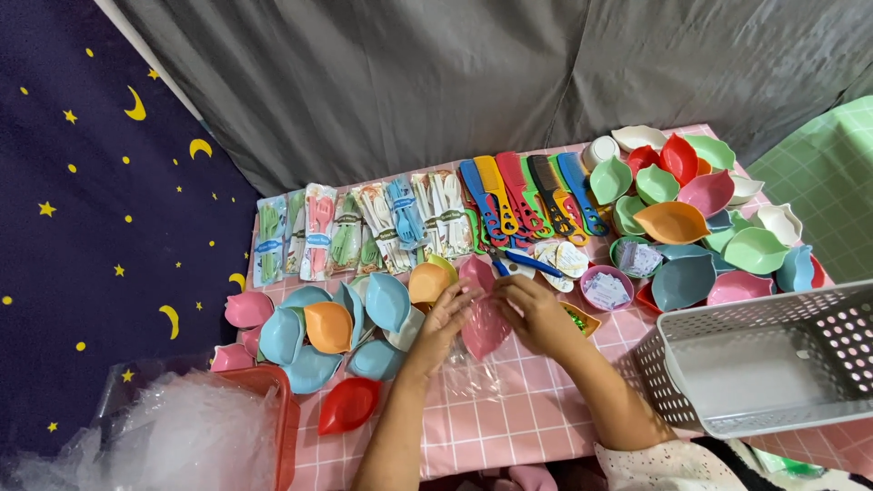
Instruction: Assembling and sealing small leaf-shaped decorative pouches filled with sequins using a handheld tool.
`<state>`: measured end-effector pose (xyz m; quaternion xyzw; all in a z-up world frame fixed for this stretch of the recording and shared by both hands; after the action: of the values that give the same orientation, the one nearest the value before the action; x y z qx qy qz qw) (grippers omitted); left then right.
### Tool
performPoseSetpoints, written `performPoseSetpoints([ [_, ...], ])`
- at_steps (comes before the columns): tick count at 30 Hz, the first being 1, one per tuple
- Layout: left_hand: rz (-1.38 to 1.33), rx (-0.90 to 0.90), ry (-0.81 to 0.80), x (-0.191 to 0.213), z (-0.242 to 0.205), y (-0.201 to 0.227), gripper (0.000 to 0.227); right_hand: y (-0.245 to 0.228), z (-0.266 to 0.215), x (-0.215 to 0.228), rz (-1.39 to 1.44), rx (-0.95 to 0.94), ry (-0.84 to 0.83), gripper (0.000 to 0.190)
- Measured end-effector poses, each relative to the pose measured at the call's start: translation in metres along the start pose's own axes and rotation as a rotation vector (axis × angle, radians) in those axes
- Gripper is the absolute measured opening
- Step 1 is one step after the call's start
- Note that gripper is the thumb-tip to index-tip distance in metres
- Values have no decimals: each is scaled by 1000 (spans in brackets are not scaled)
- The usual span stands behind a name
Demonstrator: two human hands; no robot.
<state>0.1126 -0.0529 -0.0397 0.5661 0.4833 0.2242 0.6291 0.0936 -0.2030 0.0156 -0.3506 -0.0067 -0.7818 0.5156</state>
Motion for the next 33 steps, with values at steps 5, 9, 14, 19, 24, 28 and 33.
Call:
performPoseSetpoints([
  [5, 10, 111, 47, 15, -6, -19, 53, -5, 11, 16, 34, -19, 109, 3],
  [9, -150, 168, 44, 10, 0, -21, 50, -13, 17, 17, 54, -26, 132, 4],
  [14, -360, 260, 38, -12, -15, 3, 32, -31, 27, 17, 24, -28, 66, 4],
  [19, -413, 331, 18, -7, -18, 0, 36, -20, 12, 7, -50, -59, 36, 3],
  [24, -378, 435, -19, 51, 4, -80, 44, -11, -1, 10, -98, -262, 147, 2],
  [28, -416, 500, -28, 21, -12, -58, 38, -18, -4, 6, -46, -353, 138, 5],
  [33, -441, 478, 15, 21, -13, -48, 32, -1, -9, 11, 41, -471, 128, 9],
])
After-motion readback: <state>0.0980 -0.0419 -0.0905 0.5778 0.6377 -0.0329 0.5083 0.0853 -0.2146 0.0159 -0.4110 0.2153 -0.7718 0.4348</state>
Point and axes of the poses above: each hand's wrist, its own z-axis towards the middle knuckle, its own x-axis out of the back of the hand, y = z × x, the point moved 4 cm from there along z, towards the middle knuckle, and after that the axes turned 12 degrees about x, right-handed, at the moved point
